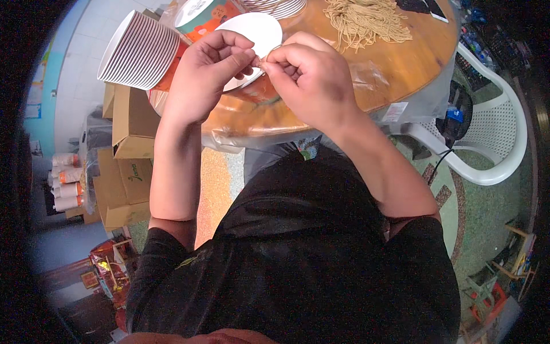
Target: Attaching thin strings or handles to disposable paper bowls.
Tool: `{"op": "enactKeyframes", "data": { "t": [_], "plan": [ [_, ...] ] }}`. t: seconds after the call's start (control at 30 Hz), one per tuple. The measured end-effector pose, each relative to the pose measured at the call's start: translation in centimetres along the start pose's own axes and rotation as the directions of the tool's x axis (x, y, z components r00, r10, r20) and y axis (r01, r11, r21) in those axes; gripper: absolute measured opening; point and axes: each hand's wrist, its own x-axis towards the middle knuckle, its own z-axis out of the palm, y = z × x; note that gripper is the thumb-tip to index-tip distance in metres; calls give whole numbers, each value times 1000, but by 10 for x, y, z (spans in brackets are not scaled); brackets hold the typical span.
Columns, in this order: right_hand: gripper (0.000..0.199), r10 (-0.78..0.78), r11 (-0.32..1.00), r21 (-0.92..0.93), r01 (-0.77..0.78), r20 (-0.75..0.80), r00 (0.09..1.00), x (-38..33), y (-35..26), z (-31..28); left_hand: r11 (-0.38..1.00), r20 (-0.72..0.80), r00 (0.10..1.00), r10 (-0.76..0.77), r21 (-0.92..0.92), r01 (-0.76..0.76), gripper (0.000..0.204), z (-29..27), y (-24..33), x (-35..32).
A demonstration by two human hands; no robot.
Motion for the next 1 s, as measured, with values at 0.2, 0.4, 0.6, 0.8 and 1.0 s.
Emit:
{"op": "enactKeyframes", "data": {
  "t": [0.2, 0.4, 0.6, 0.8, 1.0],
  "plan": [
    [8, -52, 992, -116, 44, -73, 996, -4, 1, 3, 995, 1, 1000, 18, -100, -18, 14, -3, -5, 2],
    [8, -63, 993, -109, 49, -127, 990, -6, 3, 7, 1000, 8, 999, -31, -2, 31, 18, -2, -1, 0],
    [8, -118, 986, -137, 97, -154, 981, -7, 4, 8, 1000, 34, 999, -5, -22, 6, 24, -1, -3, 2],
    [7, -26, 1000, -12, 24, -159, 987, -10, 1, 9, 999, 47, 999, 18, 32, -20, 21, 1, -8, 4],
    [10, 173, 903, 411, -121, -90, 981, -28, -6, -2, 982, -116, 990, 84, 179, -62, 18, 9, -16, 1]
  ]
}}
